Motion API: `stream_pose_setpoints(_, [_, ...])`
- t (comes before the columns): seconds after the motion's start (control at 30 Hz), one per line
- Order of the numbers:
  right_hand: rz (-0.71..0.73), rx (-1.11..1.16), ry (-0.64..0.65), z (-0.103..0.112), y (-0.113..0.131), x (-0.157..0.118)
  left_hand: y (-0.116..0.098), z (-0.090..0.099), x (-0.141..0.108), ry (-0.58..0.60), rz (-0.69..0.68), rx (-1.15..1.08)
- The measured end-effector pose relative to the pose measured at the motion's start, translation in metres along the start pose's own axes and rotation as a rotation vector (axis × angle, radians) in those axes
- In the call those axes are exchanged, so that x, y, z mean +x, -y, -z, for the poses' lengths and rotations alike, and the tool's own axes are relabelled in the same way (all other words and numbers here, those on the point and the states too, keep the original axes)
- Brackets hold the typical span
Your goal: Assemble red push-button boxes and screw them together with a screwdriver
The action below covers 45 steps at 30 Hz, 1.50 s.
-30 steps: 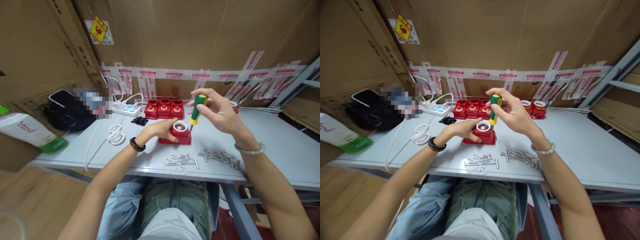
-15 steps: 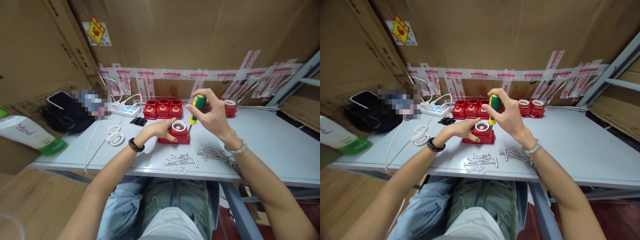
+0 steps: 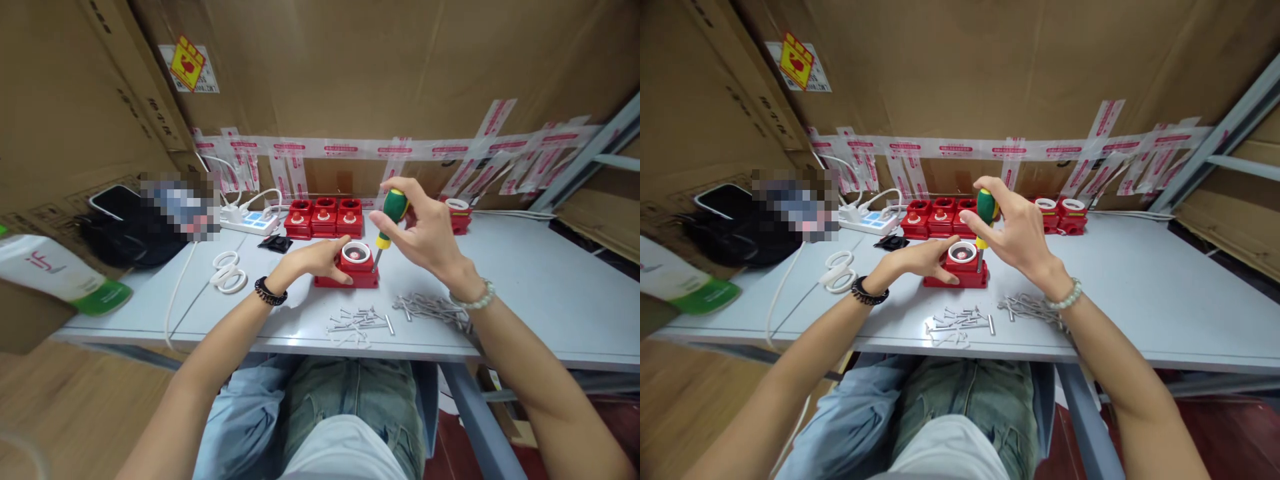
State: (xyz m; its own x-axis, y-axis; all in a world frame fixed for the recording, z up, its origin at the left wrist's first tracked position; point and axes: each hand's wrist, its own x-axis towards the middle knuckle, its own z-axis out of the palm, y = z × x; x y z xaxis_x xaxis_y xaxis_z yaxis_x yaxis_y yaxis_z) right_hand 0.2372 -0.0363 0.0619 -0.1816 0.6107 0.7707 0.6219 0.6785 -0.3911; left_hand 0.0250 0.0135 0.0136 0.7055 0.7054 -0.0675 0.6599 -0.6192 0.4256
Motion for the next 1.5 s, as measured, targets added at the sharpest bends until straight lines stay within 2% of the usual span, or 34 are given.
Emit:
stream_pose_setpoints(0.13, [-0.027, 0.261, 0.203, 0.003, -0.003, 0.001, -0.001, 0.000, 0.000, 0.008, 0.041, -0.003])
stream_pose_setpoints(0.17, [-0.036, 0.262, 0.196, 0.002, -0.003, 0.001, -0.001, 0.000, 0.000, 0.007, 0.037, -0.001])
stream_pose_setpoints(0.3, [-0.026, -0.004, -0.011, 0.000, 0.001, 0.000, -0.001, 0.000, 0.000, -0.005, 0.026, 0.006])
stream_pose_setpoints(0.33, [-0.017, -0.035, -0.026, 0.000, 0.002, 0.000, -0.001, 0.000, 0.000, -0.004, 0.026, 0.009])
stream_pose_setpoints(0.53, [-0.018, 0.295, 0.228, 0.010, 0.000, 0.002, -0.003, 0.002, 0.000, 0.017, 0.064, 0.016])
stream_pose_setpoints(0.6, [-0.042, 0.218, 0.169, 0.009, 0.001, 0.002, -0.004, 0.002, -0.001, 0.012, 0.054, 0.014])
stream_pose_setpoints(0.7, [-0.074, -0.026, -0.030, 0.004, 0.004, -0.001, -0.004, 0.002, -0.001, 0.008, 0.056, 0.011])
stream_pose_setpoints(0.77, [-0.083, -0.102, -0.071, 0.004, 0.006, -0.001, -0.005, 0.001, -0.001, 0.010, 0.060, 0.007])
stream_pose_setpoints(0.83, [-0.059, -0.034, 0.013, 0.009, 0.004, 0.000, -0.005, 0.001, -0.001, 0.009, 0.057, 0.008])
stream_pose_setpoints(0.93, [-0.038, 0.241, 0.234, 0.016, 0.001, 0.003, -0.004, 0.001, 0.000, 0.005, 0.052, 0.018])
stream_pose_setpoints(1.0, [-0.066, 0.327, 0.280, 0.015, 0.001, 0.003, -0.003, 0.001, 0.000, 0.003, 0.045, 0.016])
stream_pose_setpoints(1.07, [-0.080, 0.240, 0.165, 0.008, 0.003, 0.002, -0.002, 0.001, 0.000, 0.004, 0.040, 0.009])
stream_pose_setpoints(1.17, [-0.075, -0.023, -0.055, -0.003, 0.005, -0.001, -0.001, 0.000, 0.000, -0.004, 0.030, 0.002])
stream_pose_setpoints(1.23, [-0.070, -0.064, -0.033, -0.004, 0.003, -0.002, 0.001, -0.001, 0.000, -0.010, 0.026, -0.001])
stream_pose_setpoints(1.33, [-0.055, 0.205, 0.185, 0.003, -0.003, -0.001, 0.002, -0.002, 0.001, -0.006, 0.032, -0.001])
stream_pose_setpoints(1.4, [-0.057, 0.351, 0.251, 0.005, -0.003, 0.001, 0.002, -0.002, 0.001, -0.007, 0.028, -0.003])
stream_pose_setpoints(1.43, [-0.058, 0.354, 0.223, 0.004, -0.001, 0.001, 0.002, -0.002, 0.001, -0.009, 0.024, -0.007])
stream_pose_setpoints(1.5, [-0.045, 0.237, 0.057, -0.003, 0.004, 0.000, 0.001, -0.001, 0.001, -0.017, 0.020, -0.018])
